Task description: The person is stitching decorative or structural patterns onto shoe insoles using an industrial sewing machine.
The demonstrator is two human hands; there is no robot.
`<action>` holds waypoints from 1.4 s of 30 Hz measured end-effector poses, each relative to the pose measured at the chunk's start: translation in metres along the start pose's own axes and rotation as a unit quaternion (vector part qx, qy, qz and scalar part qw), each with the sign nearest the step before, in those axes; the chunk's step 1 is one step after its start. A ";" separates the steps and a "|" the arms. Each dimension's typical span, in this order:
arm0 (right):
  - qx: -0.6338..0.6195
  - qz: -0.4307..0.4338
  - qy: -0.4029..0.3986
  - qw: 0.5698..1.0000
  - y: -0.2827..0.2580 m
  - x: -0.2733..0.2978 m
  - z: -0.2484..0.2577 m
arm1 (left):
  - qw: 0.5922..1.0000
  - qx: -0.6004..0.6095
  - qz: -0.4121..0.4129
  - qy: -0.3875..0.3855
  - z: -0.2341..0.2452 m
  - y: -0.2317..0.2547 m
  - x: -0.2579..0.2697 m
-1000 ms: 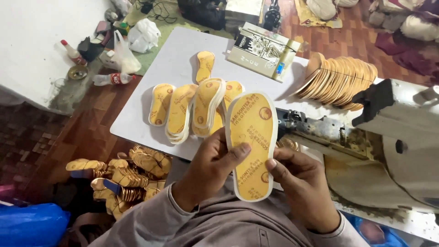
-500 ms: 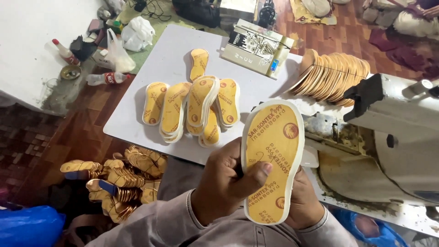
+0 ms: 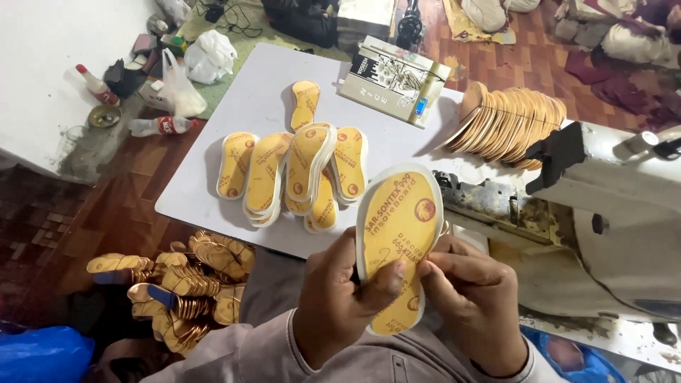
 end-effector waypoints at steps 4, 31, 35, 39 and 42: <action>0.068 -0.008 0.102 0.992 0.017 0.007 0.027 | 0.997 -0.001 -0.026 -0.071 -0.013 0.002 -0.013; 0.657 0.142 0.062 0.738 -0.075 -0.057 0.107 | 0.935 -0.140 0.144 -0.294 -0.074 -0.059 -0.100; 0.564 0.179 0.043 0.805 -0.086 -0.060 0.100 | 0.929 -0.263 0.101 -0.241 -0.076 -0.091 -0.116; 0.588 0.187 0.080 0.783 -0.082 -0.060 0.106 | 0.958 -0.140 0.110 -0.224 -0.087 -0.105 -0.119; 0.613 0.167 0.107 0.765 -0.077 -0.059 0.111 | 0.965 -0.042 0.115 -0.233 -0.098 -0.110 -0.123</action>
Point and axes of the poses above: each hand's wrist, its own x-axis away from the middle knuckle, its own z-axis out of the back of the hand, y = z × x, the point moved 10 cm from there along -x, towards the middle knuckle, and after that the axes turned 13 degrees about -x, right-handed, at the moved point
